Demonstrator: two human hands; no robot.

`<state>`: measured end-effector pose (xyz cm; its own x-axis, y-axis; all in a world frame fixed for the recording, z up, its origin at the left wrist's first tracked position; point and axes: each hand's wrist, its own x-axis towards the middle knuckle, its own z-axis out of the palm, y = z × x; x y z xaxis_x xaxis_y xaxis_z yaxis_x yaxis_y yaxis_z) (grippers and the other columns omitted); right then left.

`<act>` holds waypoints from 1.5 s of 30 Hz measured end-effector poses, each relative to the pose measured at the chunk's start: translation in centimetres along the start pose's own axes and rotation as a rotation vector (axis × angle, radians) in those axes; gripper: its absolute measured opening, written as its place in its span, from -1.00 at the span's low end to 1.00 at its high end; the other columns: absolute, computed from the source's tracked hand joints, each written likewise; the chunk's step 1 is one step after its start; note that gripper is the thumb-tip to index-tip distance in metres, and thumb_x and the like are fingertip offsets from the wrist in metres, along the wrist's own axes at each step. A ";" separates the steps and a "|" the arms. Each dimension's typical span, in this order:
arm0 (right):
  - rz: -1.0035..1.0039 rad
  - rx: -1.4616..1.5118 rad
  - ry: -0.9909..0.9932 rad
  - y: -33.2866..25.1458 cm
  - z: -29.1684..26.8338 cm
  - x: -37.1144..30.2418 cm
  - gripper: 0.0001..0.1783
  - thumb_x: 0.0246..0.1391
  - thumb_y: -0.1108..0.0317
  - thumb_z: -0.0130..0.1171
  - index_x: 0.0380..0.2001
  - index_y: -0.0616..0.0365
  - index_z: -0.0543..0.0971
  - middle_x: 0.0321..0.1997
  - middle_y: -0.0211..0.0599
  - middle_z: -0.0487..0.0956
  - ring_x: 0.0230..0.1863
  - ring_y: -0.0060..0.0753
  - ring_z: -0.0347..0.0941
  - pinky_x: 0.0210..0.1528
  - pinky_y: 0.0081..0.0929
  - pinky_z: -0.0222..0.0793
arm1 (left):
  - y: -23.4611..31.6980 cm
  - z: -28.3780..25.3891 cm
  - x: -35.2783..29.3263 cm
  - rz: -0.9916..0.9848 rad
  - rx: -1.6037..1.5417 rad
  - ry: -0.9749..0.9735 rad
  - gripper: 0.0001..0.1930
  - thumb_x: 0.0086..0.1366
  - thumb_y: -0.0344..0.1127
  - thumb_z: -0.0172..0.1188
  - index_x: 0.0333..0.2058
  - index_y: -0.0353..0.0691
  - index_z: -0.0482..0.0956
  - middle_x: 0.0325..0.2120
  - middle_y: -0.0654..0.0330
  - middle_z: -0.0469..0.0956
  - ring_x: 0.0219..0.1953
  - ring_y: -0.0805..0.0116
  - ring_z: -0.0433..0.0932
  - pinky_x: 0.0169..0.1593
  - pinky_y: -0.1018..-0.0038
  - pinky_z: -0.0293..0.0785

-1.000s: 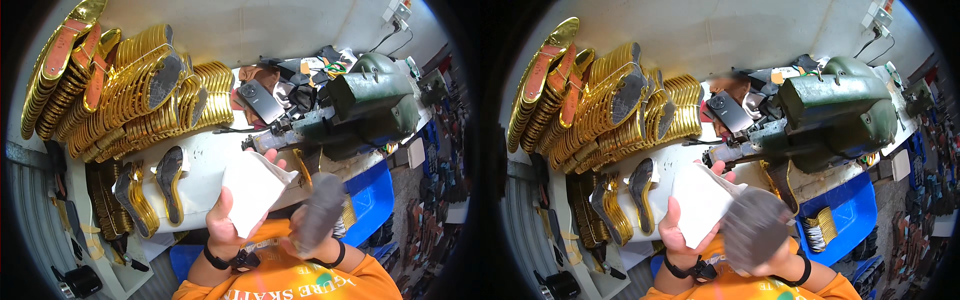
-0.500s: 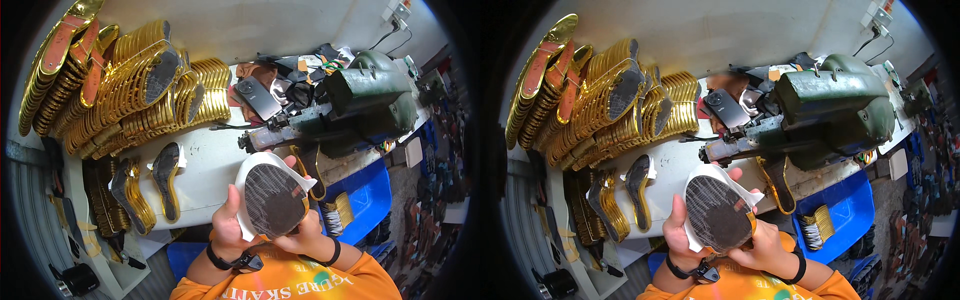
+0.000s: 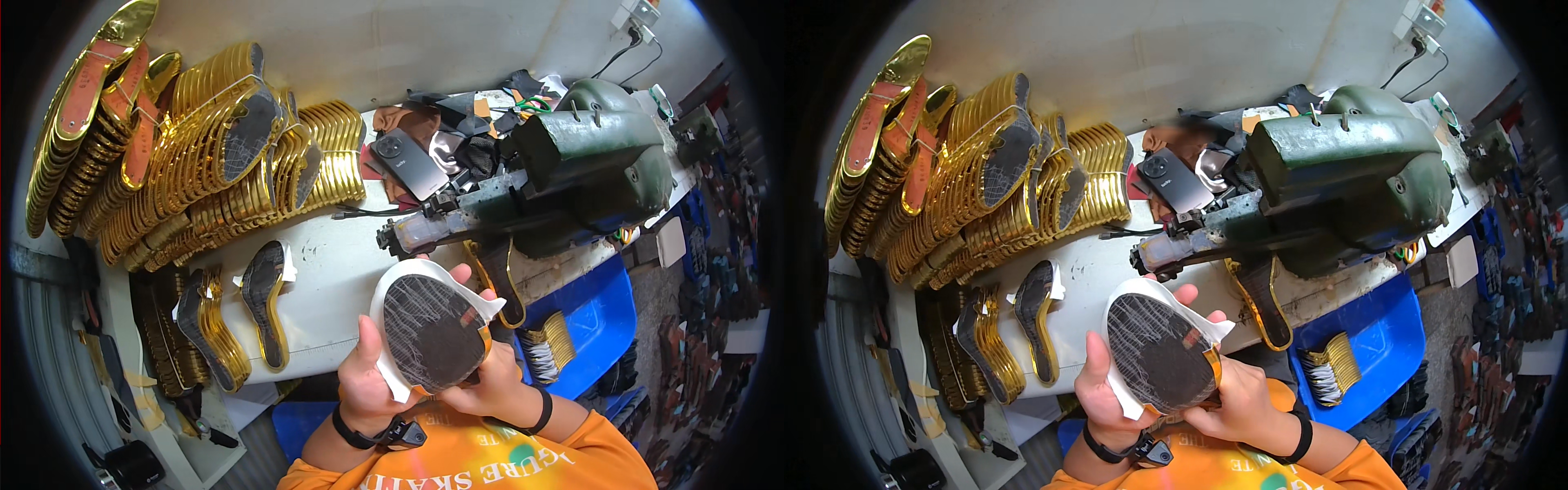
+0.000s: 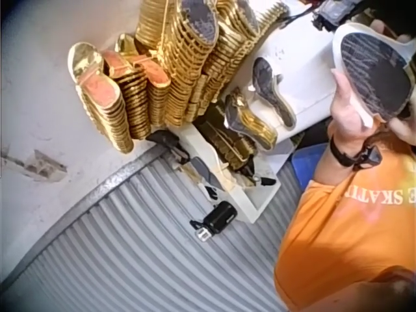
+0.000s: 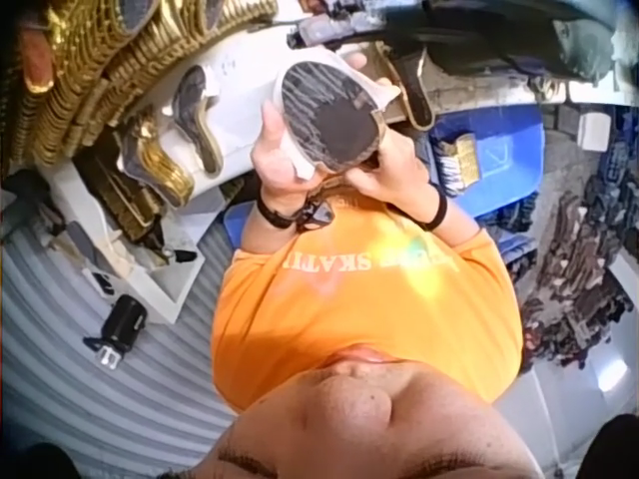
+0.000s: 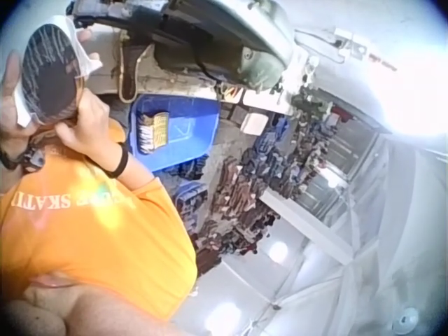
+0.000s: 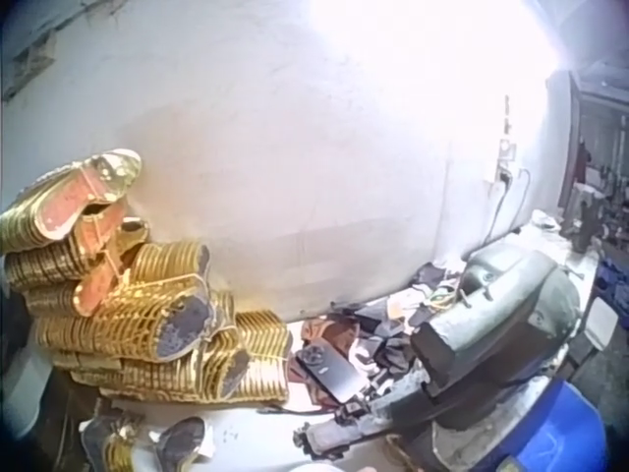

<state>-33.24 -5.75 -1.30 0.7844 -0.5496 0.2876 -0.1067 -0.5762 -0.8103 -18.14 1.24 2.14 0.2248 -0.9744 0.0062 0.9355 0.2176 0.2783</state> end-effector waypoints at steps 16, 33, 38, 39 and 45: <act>-0.032 -0.020 -0.002 0.1 0.2 -0.1 -0.51 -0.26 0.25 0.58 -0.27 0.19 0.58 -0.40 -0.23 0.64 -0.46 -0.14 0.63 -0.40 -0.37 0.54 | 0.0 0.4 -0.2 -0.003 -0.037 0.017 -0.07 0.36 0.37 0.00 0.49 0.00 -0.11 0.45 -0.18 -0.02 0.42 -0.46 0.03 0.41 -0.26 0.06; 0.096 0.132 0.032 0.2 0.2 -0.1 -0.53 -0.23 0.24 0.58 -0.24 0.16 0.63 -0.33 -0.22 0.68 -0.38 -0.14 0.66 -0.32 -0.38 0.55 | -0.5 -1.5 -4.1 -0.057 0.451 -0.138 -0.10 0.22 -0.25 0.43 0.38 -0.41 0.07 0.33 -0.03 0.24 0.33 0.23 0.30 0.39 0.24 0.20; -0.009 0.255 -0.122 0.5 -0.4 0.5 -0.47 -0.14 0.25 0.56 -0.09 0.20 0.61 -0.06 -0.05 0.62 -0.09 -0.05 0.60 -0.02 -0.30 0.50 | -0.2 -1.1 -3.6 0.139 0.771 0.221 -0.57 0.24 -0.50 0.28 0.08 -0.45 0.49 -0.04 0.11 0.62 -0.05 0.39 0.57 0.05 0.44 0.51; 0.014 0.348 -0.164 1.0 -1.3 0.6 -0.37 -0.10 0.18 0.54 0.00 0.27 0.56 0.02 -0.04 0.58 0.06 -0.15 0.55 0.09 -0.30 0.43 | 0.1 -0.9 -3.6 0.147 0.756 0.256 -0.60 0.23 -0.50 0.30 0.05 -0.46 0.53 -0.10 0.11 0.64 -0.09 0.41 0.59 0.02 0.43 0.53; 0.481 0.968 0.066 0.0 -2.4 1.4 -0.78 0.31 0.44 0.14 -0.05 0.33 0.53 -0.11 -0.30 0.63 -0.13 -0.55 0.54 -0.06 -0.58 0.45 | 1.0 -2.6 -4.4 -0.038 0.799 0.312 -0.65 0.21 -0.50 0.33 -0.02 -0.47 0.59 -0.16 0.14 0.67 -0.14 0.45 0.60 -0.01 0.47 0.53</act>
<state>-33.57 -7.97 0.33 0.7514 -0.6389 -0.1647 0.1560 0.4146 -0.8965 -17.50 5.86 -0.12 0.3718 -0.8944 -0.2484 0.4973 -0.0341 0.8669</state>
